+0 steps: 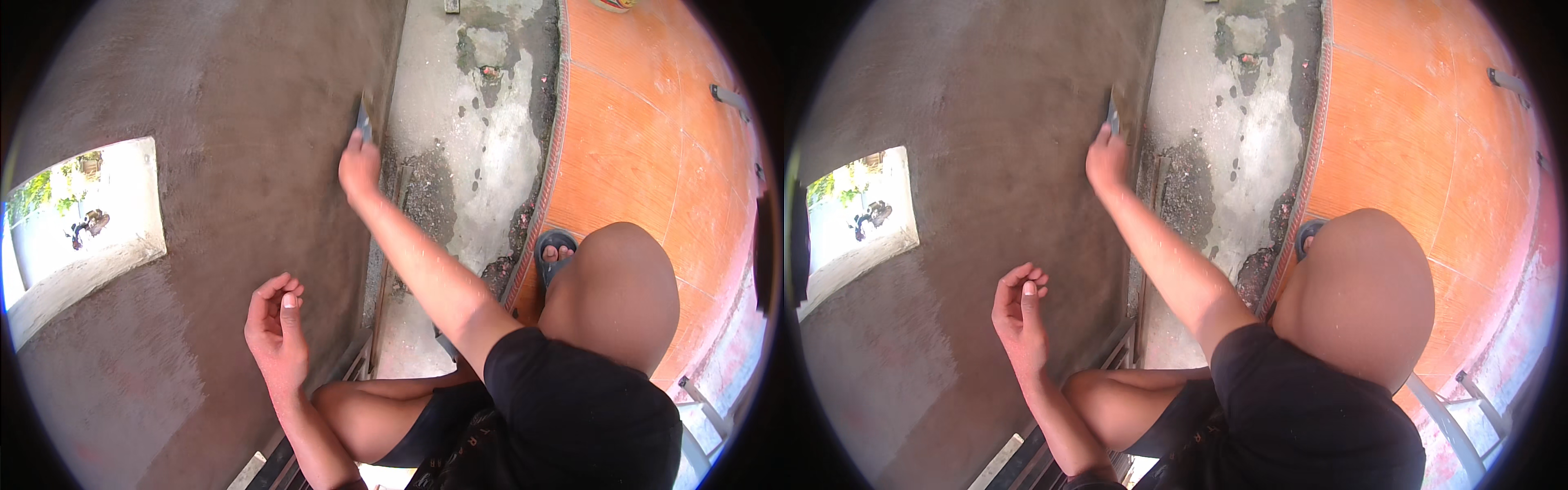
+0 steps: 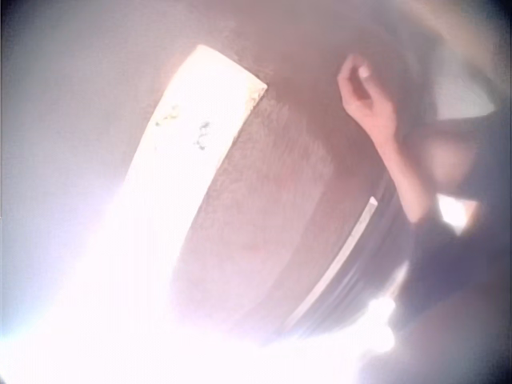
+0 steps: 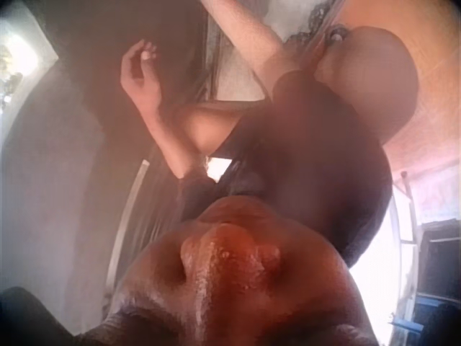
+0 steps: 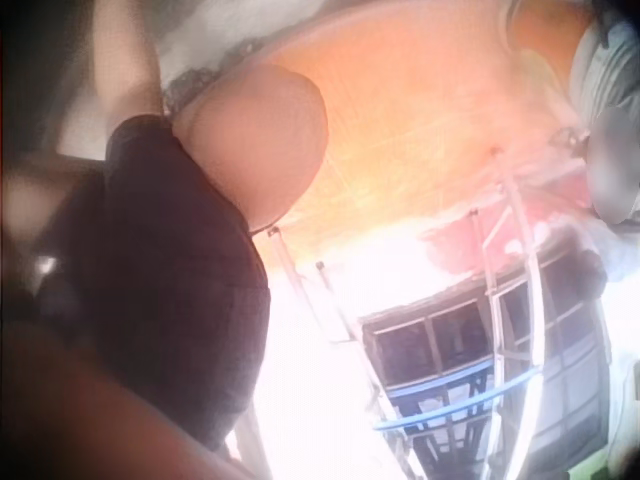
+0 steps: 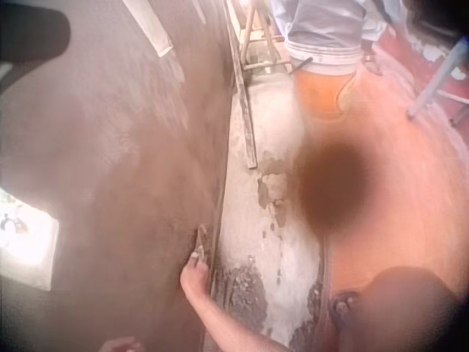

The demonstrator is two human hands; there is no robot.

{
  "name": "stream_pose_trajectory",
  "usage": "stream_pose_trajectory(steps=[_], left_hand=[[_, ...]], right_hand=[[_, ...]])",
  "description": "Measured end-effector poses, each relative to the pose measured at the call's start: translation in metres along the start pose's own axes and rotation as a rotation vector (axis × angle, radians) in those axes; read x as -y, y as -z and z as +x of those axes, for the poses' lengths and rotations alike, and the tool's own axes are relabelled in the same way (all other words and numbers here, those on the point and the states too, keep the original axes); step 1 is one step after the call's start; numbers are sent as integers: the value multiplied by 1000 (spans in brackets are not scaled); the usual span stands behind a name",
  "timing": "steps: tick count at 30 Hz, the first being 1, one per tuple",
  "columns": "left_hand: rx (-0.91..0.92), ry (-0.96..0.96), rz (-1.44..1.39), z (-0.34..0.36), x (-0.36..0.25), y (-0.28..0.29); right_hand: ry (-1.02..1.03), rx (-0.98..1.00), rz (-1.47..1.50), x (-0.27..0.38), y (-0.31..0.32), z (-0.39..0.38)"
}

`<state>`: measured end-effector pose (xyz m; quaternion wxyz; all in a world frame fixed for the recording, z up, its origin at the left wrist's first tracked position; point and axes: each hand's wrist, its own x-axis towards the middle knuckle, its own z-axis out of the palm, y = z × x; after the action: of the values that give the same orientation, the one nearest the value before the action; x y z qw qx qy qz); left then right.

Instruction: The person uses a trowel to smooth a freshly plastered wall surface. They repeatedly scrape and level the wet plaster along the lower wall section, moving the tool back and forth to even out the texture.

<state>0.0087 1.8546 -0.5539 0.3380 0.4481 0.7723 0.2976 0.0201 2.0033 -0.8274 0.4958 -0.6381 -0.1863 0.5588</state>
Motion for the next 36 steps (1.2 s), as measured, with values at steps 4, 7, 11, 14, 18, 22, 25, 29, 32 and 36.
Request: stream_pose_trajectory(steps=[4,7,11,14,18,22,25,29,32,36], left_hand=[[-12,-14,-12,0,-5,4],[53,-77,8,4,-4,3],[45,-23,12,-5,-3,9],[-15,34,-18,-17,-4,18],[-10,-51,-75,-20,-3,22],[-59,-44,-21,-17,2,15],[-112,-34,21,-20,4,11],[-128,-19,31,-16,-1,6],[-102,-34,72,0,-5,-2],[-78,-213,274,29,-10,-19]], right_hand=[[229,-37,-117,-2,2,5],[-311,245,-279,-53,53,-116],[-432,2,33,-3,41,-111],[53,79,201,87,18,30],[303,-24,-78,36,8,19],[-391,475,-91,-85,62,-117],[-30,-21,-80,-38,20,-64],[176,-43,74,112,-7,116],[175,-68,-73,57,2,70],[-549,234,-8,-34,44,-57]])
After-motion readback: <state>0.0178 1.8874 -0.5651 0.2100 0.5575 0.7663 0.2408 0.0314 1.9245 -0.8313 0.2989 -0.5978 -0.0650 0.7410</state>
